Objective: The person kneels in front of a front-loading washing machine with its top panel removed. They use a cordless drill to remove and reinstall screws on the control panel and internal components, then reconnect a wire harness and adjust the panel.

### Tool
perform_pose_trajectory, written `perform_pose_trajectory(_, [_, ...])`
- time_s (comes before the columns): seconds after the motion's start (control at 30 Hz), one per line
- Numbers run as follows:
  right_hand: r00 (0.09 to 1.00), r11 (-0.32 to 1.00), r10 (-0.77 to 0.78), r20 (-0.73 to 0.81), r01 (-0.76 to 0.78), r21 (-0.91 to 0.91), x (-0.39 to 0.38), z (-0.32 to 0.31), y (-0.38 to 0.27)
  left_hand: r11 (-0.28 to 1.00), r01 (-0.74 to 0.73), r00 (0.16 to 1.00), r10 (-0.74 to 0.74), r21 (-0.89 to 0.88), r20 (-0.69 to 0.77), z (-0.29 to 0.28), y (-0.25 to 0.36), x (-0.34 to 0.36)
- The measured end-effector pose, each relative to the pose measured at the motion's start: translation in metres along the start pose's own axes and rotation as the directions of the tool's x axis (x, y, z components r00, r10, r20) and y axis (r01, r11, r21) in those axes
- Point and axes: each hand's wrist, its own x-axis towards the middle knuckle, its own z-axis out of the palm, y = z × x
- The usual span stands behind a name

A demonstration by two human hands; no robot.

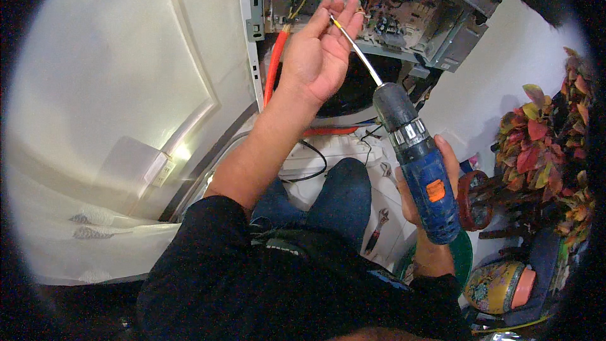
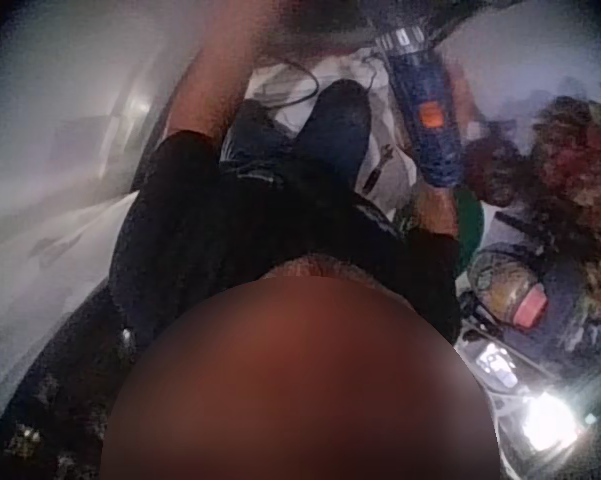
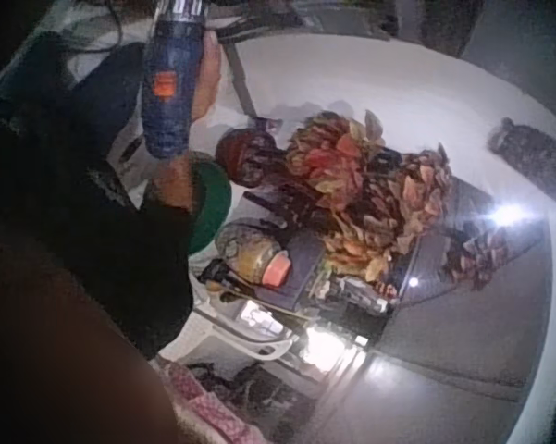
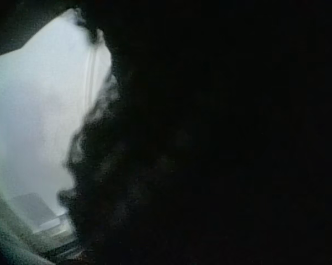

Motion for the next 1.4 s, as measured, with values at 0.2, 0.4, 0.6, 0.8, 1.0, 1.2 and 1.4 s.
perform_pose_trajectory(0.2, [0.996, 0.996, -0.023, 0.090, 0.031, -0.086, -0.015, 0.016, 0.011, 0.970, 0.077, 0.984, -0.037, 0.232, -0.172, -0.031, 0.010, -0.020])
perform_pose_trajectory(0.4, [0.975, 0.986, -0.131, 0.181, 0.109, 0.130, -0.016, 0.055, 0.029, 0.972, 0.082, 0.977, -0.034, 0.221, -0.212, -0.065, 0.044, -0.038])
perform_pose_trajectory(0.6, [0.972, 0.988, -0.154, 0.176, 0.145, 0.060, -0.017, 0.092, 0.031, 0.968, 0.103, 0.966, -0.042, 0.230, -0.256, -0.083, 0.063, -0.047])
perform_pose_trajectory(0.8, [0.935, 0.991, -0.063, 0.349, 0.100, -0.089, 0.003, 0.118, 0.007, 0.960, 0.062, 0.985, -0.014, 0.273, -0.173, -0.091, 0.089, -0.051])
perform_pose_trajectory(1.0, [0.929, 0.965, -0.244, 0.277, 0.260, -0.024, 0.020, 0.144, -0.023, 0.963, 0.077, 0.986, -0.035, 0.260, -0.162, -0.084, 0.120, -0.040])
perform_pose_trajectory(1.2, [0.940, 0.954, -0.290, 0.181, 0.299, -0.020, 0.021, 0.162, -0.032, 0.983, 0.110, 0.986, -0.090, 0.147, -0.142, -0.084, 0.126, -0.032])
perform_pose_trajectory(1.4, [0.936, 0.942, -0.281, 0.211, 0.311, -0.126, 0.023, 0.170, -0.053, 0.958, 0.087, 0.984, -0.040, 0.274, -0.173, -0.087, 0.132, -0.030])
